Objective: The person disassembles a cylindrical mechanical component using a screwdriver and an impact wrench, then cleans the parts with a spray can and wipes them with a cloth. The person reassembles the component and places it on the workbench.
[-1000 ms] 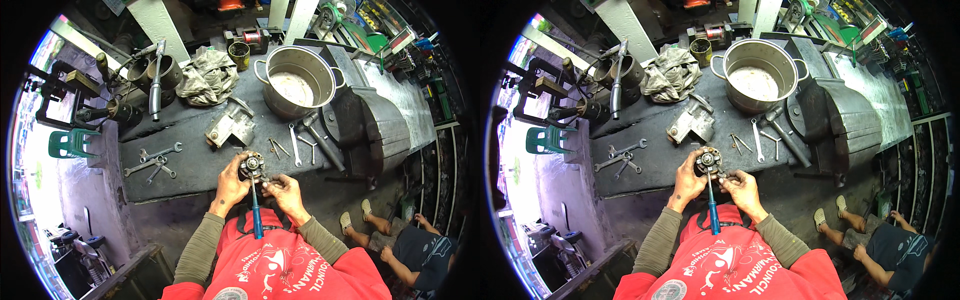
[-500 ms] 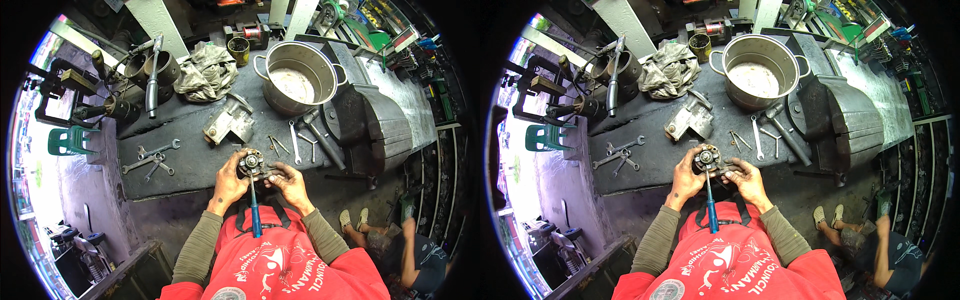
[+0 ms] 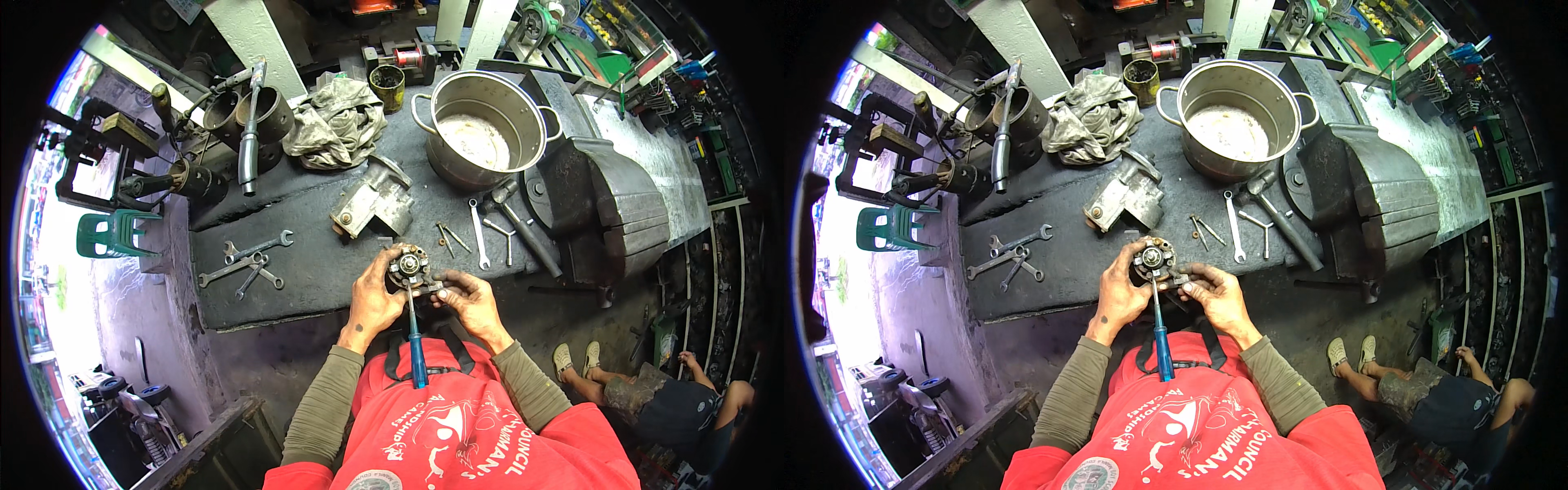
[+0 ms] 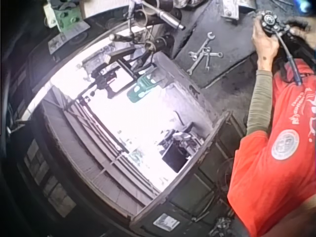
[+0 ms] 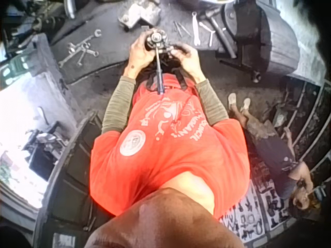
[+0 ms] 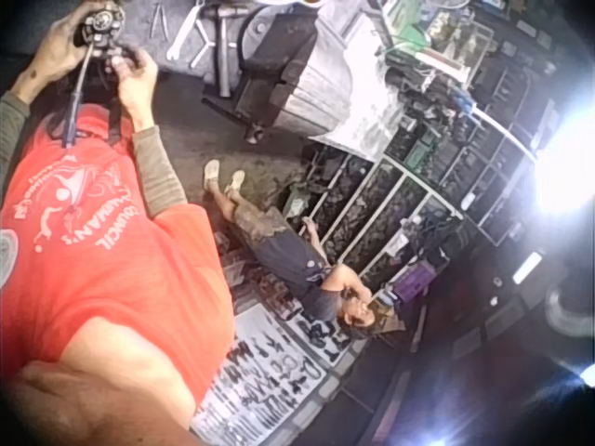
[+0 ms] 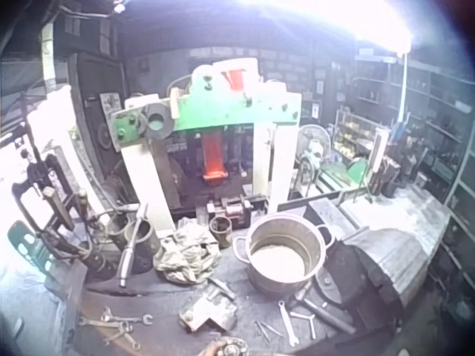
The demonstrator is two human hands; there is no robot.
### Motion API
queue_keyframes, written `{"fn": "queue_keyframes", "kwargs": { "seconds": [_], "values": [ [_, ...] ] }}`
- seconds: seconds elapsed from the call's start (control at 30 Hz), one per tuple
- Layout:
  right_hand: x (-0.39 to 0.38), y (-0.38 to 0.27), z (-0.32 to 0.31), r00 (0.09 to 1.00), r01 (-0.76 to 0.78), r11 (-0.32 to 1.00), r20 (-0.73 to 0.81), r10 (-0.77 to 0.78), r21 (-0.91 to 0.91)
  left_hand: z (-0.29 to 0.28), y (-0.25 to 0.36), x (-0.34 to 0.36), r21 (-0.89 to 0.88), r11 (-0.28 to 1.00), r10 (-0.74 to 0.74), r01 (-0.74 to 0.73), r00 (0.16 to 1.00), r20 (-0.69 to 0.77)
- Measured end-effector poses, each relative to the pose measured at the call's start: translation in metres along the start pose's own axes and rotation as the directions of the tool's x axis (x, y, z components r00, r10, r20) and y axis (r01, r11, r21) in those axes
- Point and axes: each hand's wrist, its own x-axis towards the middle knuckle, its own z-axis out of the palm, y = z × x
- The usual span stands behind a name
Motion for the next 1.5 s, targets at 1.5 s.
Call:
{"fn": "queue_keyframes", "kwargs": {
  "seconds": [1.5],
  "values": [
    [-0.071,-0.045,-0.003,0.933,-0.175,0.723,0.121,0.338,-0.668,-0.002,-0.004,0.000,0.030,0.999,0.018,-0.019,1.000,0.018]
  ]
}}
